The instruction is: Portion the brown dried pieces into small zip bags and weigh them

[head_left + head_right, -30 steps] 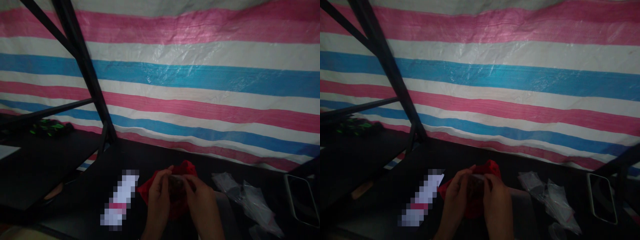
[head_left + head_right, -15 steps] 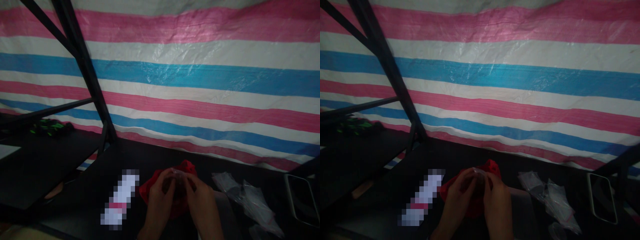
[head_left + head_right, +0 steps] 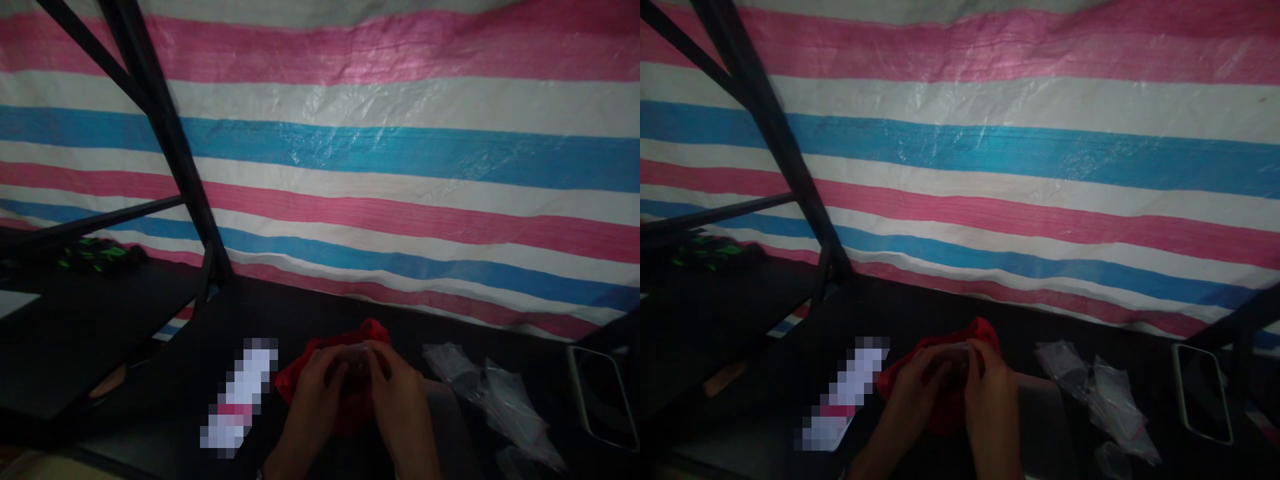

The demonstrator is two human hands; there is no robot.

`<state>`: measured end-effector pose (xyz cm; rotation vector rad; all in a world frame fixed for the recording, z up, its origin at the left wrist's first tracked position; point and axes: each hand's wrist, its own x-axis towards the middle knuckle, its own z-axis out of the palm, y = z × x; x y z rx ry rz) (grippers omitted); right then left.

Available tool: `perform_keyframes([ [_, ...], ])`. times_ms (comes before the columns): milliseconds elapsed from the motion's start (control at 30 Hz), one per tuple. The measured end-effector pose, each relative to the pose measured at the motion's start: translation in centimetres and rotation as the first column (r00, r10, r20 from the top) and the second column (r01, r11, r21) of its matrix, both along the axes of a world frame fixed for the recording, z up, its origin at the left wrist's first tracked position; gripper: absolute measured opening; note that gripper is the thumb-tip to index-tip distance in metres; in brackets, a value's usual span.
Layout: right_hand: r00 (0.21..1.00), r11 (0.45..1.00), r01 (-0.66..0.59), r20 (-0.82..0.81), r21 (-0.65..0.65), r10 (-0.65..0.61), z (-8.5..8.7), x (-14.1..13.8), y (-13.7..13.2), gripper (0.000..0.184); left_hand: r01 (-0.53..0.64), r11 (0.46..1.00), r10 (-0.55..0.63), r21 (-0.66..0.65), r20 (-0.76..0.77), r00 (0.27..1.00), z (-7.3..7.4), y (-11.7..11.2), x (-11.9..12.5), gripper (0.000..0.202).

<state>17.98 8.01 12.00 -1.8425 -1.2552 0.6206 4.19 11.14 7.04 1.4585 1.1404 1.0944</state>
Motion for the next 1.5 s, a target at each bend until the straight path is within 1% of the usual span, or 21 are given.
perform_keyframes([
  [67, 0.999, 0.999, -0.039, -0.010, -0.028, 0.039, -0.1, -0.3, 0.0, 0.038, -0.019, 1.000, 0.019, 0.000, 0.019, 1.000, 0.2, 0.0, -0.1, 0.027],
  [167, 0.998, 0.998, -0.057, -0.018, -0.014, 0.057, -0.2, -0.5, 0.1, 0.040, -0.069, 0.997, 0.069, -0.018, 0.043, 0.997, 0.4, 0.0, -0.1, 0.028],
  [300, 0.998, 0.998, -0.068, -0.011, -0.003, 0.068, 0.0, -0.3, -0.1, 0.033, -0.096, 0.995, 0.098, -0.041, 0.051, 0.994, 0.2, 0.1, 0.1, 0.033],
  [367, 0.999, 0.999, -0.043, -0.014, 0.003, 0.043, 0.1, 0.0, -0.1, 0.031, -0.092, 0.995, 0.093, -0.043, 0.031, 0.995, 0.1, 0.2, 0.0, 0.033],
  [433, 1.000, 1.000, -0.022, -0.019, -0.008, 0.022, 0.2, 0.1, -0.1, 0.031, -0.082, 0.996, 0.082, -0.028, 0.013, 0.997, 0.0, 0.3, -0.1, 0.029],
  [567, 0.998, 0.998, -0.053, -0.017, -0.035, 0.053, 0.2, -0.1, -0.1, 0.036, -0.067, 0.998, 0.067, 0.008, -0.007, 0.998, 0.0, 0.3, -0.2, 0.027],
  [700, 0.999, 0.998, -0.035, -0.019, -0.043, 0.034, 0.5, -0.5, -0.1, 0.035, -0.075, 0.997, 0.075, -0.025, -0.003, 0.997, 0.3, 0.2, -0.1, 0.027],
  [833, 0.997, 0.997, -0.070, -0.042, -0.019, 0.070, 0.5, -0.5, -0.1, 0.034, -0.068, 0.997, 0.069, -0.042, 0.021, 0.997, 0.6, 0.1, 0.0, 0.027],
  [967, 0.999, 0.999, -0.001, -0.049, 0.049, 0.003, 0.2, -0.2, -0.1, 0.032, -0.132, 0.990, 0.134, -0.049, 0.047, 0.990, 0.6, 0.2, 0.0, 0.031],
  [1067, 0.998, 0.999, -0.039, -0.040, 0.021, 0.040, -0.3, -0.1, 0.0, 0.034, -0.163, 0.986, 0.166, -0.048, 0.070, 0.984, 0.7, 0.3, -0.1, 0.030],
  [1133, 0.998, 0.998, -0.062, -0.017, -0.007, 0.061, -0.7, -0.1, 0.0, 0.038, -0.159, 0.986, 0.163, -0.049, 0.079, 0.984, 0.8, 0.3, -0.1, 0.030],
  [1200, 0.996, 0.996, -0.086, 0.002, -0.007, 0.086, -1.0, 0.1, 0.0, 0.042, -0.159, 0.986, 0.163, -0.056, 0.080, 0.983, 0.9, 0.3, -0.3, 0.030],
  [1300, 0.992, 0.992, -0.127, 0.020, -0.013, 0.128, -1.2, 0.2, 0.0, 0.038, -0.153, 0.987, 0.156, -0.039, 0.067, 0.986, 1.1, 0.1, -0.7, 0.028],
  [1400, 0.991, 0.991, -0.135, 0.019, -0.020, 0.136, -1.0, 0.1, -0.1, 0.033, -0.100, 0.995, 0.101, -0.018, 0.051, 0.994, 1.2, 0.0, -1.0, 0.025],
  [1500, 0.993, 0.994, -0.112, 0.024, -0.018, 0.112, -0.7, 0.2, -0.3, 0.033, -0.039, 0.998, 0.041, -0.045, 0.060, 0.997, 1.2, -0.1, -1.1, 0.029],
])
